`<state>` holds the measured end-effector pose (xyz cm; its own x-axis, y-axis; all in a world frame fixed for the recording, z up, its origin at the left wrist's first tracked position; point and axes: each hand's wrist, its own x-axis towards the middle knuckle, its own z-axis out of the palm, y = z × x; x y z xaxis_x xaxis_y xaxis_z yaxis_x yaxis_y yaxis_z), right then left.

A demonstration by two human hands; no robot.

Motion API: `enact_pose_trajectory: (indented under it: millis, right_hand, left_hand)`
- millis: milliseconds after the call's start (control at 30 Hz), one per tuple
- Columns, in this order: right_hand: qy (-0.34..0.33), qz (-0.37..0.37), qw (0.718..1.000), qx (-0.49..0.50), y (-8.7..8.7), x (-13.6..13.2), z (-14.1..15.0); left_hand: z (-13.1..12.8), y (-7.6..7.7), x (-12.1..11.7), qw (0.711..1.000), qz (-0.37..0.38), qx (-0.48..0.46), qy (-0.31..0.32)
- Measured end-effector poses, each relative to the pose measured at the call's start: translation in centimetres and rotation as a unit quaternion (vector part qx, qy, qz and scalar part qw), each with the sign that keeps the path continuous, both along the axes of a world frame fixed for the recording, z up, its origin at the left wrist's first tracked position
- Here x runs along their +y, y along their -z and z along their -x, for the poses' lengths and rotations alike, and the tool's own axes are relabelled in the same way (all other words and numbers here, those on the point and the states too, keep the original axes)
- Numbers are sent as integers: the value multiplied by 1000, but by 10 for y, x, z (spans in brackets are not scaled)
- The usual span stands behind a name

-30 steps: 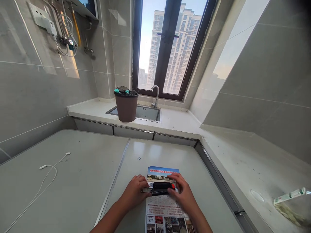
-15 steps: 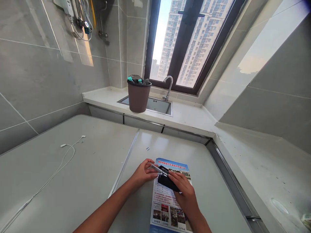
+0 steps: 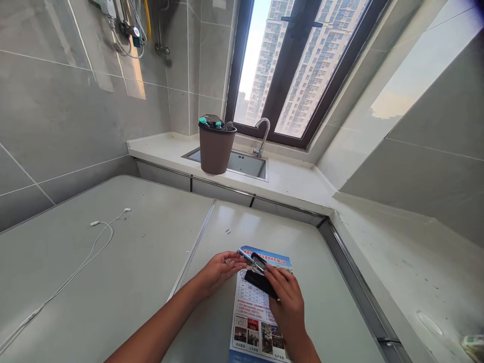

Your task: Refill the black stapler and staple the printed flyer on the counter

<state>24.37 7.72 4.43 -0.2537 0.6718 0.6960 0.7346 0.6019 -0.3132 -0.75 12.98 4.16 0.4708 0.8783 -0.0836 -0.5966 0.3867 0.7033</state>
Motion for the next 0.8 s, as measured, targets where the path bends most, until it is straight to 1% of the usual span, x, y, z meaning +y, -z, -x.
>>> enact_pose_trajectory:
  millis: [67,133,200,300,400,500,633,800]
  right_hand:
    - [74,42,992,97,1,4,-5]
    - [136,110,969,176,3,9,-12]
    - [161,176,944,229,5,13,-18]
    - [147,237,921,272,7,17,-25]
    - [110,276,912,283,7,19,-23]
    - [77,300,912,269,4,18,-16]
    - [65,323,917,223,1,16,-7]
    - [63,344,916,196,-1,15,-3]
  left_hand:
    - [2,-2,1,999,28,-21,-25]
    - [3,-5,1,997,45,-35,-43]
    - [3,-9,0,997,42,-33,-57]
    - [0,-14,-1,997,16,-5,-73]
    - [-2,-14,0,996,-7,35,-76]
    - [-1,-9,2,995,-25,79,-63]
    - [0,-3,3,993,-53,99,-22]
    - [-2,-5,0,991,-62,118,-4]
